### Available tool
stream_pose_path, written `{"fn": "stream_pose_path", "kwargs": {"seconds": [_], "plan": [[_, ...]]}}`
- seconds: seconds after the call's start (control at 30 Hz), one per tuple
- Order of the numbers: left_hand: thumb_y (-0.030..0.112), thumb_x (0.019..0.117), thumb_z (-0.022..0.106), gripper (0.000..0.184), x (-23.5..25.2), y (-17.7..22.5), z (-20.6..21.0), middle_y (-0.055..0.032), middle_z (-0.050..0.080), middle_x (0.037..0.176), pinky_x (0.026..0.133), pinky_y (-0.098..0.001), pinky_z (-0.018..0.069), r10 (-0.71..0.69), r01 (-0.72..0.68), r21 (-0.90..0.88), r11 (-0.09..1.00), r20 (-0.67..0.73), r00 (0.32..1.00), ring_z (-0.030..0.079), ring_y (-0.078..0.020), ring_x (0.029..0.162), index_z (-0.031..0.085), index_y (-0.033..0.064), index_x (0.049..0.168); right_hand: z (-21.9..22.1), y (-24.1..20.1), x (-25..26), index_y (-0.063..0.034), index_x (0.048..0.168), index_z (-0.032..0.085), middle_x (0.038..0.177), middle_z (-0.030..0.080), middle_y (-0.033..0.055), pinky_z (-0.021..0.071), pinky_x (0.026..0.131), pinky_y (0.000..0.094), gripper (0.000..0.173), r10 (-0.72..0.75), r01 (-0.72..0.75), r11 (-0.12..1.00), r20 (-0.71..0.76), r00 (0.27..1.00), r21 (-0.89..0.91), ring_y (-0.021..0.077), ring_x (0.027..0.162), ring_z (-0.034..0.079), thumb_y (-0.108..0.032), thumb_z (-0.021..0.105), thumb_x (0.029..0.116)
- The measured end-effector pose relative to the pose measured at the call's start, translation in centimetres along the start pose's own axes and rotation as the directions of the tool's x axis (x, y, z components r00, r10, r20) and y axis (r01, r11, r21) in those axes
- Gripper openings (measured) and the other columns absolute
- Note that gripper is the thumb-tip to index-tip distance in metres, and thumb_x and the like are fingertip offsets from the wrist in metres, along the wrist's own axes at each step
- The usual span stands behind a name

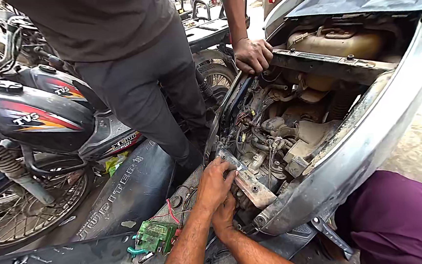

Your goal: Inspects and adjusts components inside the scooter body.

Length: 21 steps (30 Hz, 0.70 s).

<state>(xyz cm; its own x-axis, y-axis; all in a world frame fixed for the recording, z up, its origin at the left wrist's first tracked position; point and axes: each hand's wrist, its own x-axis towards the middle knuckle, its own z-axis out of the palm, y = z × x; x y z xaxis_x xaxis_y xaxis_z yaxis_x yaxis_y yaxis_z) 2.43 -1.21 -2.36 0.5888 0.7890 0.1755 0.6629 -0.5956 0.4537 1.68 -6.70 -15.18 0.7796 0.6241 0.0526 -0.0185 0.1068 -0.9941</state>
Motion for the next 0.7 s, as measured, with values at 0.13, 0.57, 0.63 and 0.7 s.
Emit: {"fn": "stream_pose_path", "kwargs": {"seconds": [0.13, 0.57, 0.63, 0.7], "plan": [[0.032, 0.0924, 0.075, 0.009, 0.7, 1.3, -0.3, 0.0040, 0.066, 0.096, 0.073, -0.0424, 0.0585, -0.097, 0.102, -0.066, 0.993, 0.074, 0.992, 0.065, -0.0127, 0.081, 0.076, 0.0230, 0.096, -0.2, -0.2, -0.1, -0.0091, 0.093, 0.072, 0.072, 0.068, -0.0002, 0.0598, 0.066, 0.0365, 0.020, 0.020, -0.020, 1.000, 0.019, 1.000, 0.015, 0.0114, 0.065, 0.067, -0.018, 0.056, 0.0987], [0.020, 0.0982, 0.069, 0.012, -3.0, -5.4, -1.2, 0.0081, 0.071, 0.098, 0.079, -0.0361, 0.0619, -0.033, 0.031, 0.026, 0.999, 0.078, 0.996, 0.069, -0.0072, 0.083, 0.076, 0.0247, 0.106, 0.2, 0.3, 0.3, -0.0141, 0.082, 0.066, 0.063, 0.057, -0.0021, 0.0536, 0.059, 0.0382, 0.038, 0.036, -0.034, 0.999, 0.032, 0.999, -0.037, 0.0135, 0.057, 0.058, -0.037, 0.048, 0.1076], [0.020, 0.0988, 0.068, 0.012, -3.0, -5.3, -0.9, 0.0075, 0.071, 0.097, 0.078, -0.0369, 0.0617, -0.008, 0.002, 0.083, 0.997, 0.065, 0.998, 0.069, -0.0082, 0.084, 0.076, 0.0243, 0.106, 0.1, 0.2, 0.2, -0.0149, 0.082, 0.066, 0.065, 0.059, -0.0023, 0.0551, 0.062, 0.0386, 0.038, 0.043, -0.042, 0.997, 0.024, 0.999, -0.071, 0.0129, 0.060, 0.060, -0.037, 0.048, 0.1075], [0.020, 0.0994, 0.067, 0.013, -2.8, -5.4, -0.8, 0.0078, 0.071, 0.098, 0.080, -0.0371, 0.0613, 0.018, -0.025, 0.123, 0.992, 0.063, 0.998, 0.069, -0.0081, 0.086, 0.077, 0.0247, 0.106, 0.2, 0.1, 0.2, -0.0152, 0.082, 0.066, 0.065, 0.059, -0.0024, 0.0552, 0.062, 0.0390, 0.039, 0.043, -0.042, 0.996, 0.011, 0.999, -0.084, 0.0128, 0.061, 0.060, -0.038, 0.048, 0.1075]]}}
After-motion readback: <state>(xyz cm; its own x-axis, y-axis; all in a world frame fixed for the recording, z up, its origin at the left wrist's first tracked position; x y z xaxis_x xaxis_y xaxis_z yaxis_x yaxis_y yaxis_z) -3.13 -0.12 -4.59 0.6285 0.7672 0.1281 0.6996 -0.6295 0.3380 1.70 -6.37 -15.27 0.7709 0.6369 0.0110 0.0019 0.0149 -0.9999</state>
